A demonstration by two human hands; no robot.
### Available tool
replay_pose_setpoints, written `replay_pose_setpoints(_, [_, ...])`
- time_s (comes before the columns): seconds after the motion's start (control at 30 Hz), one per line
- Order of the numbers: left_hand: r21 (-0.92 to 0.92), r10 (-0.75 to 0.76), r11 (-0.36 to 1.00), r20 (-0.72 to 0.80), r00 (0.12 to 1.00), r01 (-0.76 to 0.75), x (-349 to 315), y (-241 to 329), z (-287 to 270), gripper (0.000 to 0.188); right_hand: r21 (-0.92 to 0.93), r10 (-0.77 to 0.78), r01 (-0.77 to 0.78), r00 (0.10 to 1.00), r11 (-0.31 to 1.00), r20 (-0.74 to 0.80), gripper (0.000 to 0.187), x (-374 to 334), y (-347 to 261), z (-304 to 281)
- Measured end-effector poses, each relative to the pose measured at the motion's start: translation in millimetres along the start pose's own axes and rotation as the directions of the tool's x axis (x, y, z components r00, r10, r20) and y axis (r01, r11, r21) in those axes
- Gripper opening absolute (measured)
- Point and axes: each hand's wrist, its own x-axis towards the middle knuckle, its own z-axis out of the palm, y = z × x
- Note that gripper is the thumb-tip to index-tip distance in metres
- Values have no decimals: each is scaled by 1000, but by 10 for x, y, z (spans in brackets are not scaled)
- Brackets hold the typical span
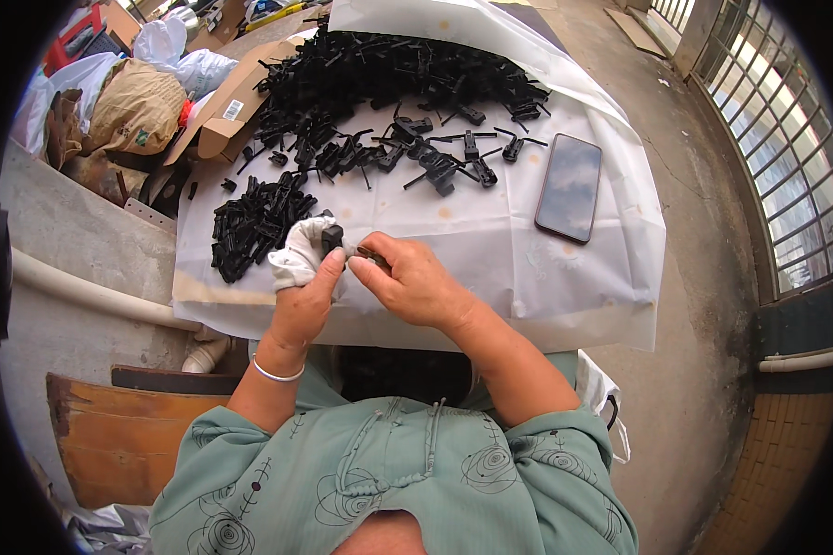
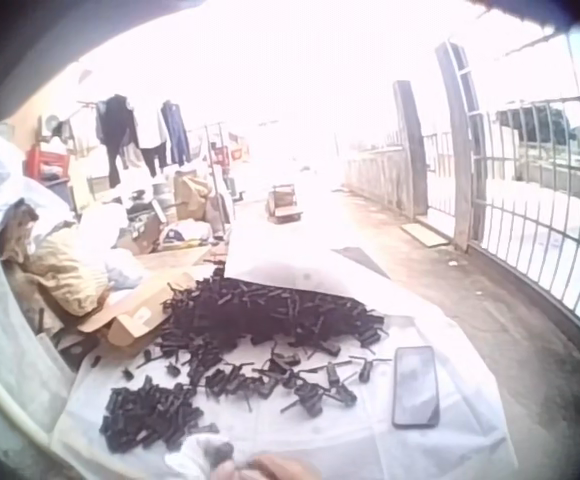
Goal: Wiping and inspecting small black parts using a white cloth at a workbench.
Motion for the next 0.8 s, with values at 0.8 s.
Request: replay_pose_setpoints(0.8, [32,-119,993,184,976,115,-4,28,-37,25,11,-154,154,988,988,4,26,21,48,4])
